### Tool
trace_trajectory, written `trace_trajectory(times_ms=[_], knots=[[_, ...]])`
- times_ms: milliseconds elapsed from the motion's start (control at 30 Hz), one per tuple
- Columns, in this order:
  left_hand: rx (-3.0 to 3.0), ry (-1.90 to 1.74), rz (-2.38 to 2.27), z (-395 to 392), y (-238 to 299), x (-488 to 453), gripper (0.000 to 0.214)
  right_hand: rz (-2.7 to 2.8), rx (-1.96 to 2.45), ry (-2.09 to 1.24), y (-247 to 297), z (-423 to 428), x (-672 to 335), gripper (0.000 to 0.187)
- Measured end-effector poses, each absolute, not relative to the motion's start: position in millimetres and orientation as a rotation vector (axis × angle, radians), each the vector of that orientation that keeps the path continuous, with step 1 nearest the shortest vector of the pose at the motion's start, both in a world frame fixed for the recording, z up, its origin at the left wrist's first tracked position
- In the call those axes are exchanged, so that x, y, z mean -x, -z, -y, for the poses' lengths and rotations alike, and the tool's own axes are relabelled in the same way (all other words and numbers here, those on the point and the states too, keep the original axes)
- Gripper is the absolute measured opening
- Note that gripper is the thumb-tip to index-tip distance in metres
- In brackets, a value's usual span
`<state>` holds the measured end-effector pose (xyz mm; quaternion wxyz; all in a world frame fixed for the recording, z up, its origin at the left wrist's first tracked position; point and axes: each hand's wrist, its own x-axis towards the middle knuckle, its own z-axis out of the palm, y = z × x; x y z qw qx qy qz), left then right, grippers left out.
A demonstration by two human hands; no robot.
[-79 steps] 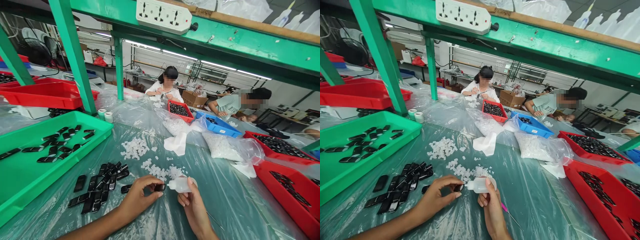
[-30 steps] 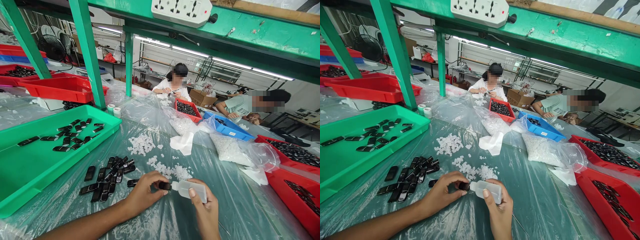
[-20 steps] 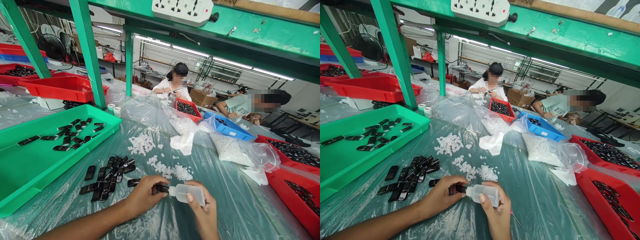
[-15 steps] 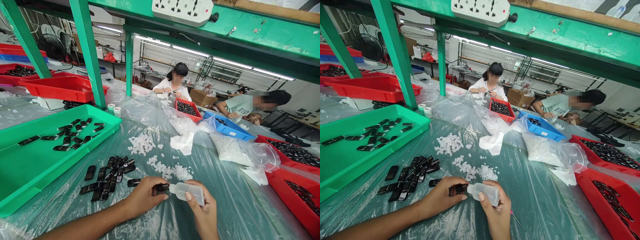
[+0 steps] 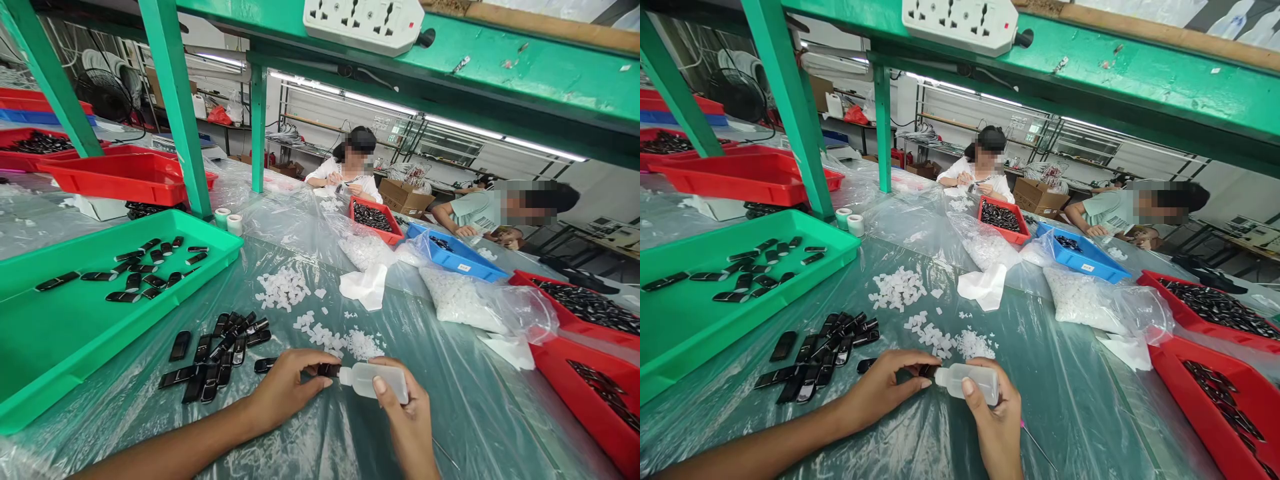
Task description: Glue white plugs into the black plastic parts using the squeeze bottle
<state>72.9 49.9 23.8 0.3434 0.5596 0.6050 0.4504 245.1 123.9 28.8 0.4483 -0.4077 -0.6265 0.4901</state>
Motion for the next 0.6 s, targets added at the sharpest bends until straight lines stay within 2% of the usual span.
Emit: trace_trajectory(times_ms=[267, 600], knots=[[-1.463, -1.203, -1.568, -50.2, -24.3, -73.9, 0.024, 1.575, 1.052, -1.175, -30.6, -124.6, -246.2, 0.035], [-1.514, -1.192, -1.553, -51.2, -19.9, -72.0, 0.028, 1.582, 1.023, -1.164, -28.1, -126.2, -247.1, 0.033]])
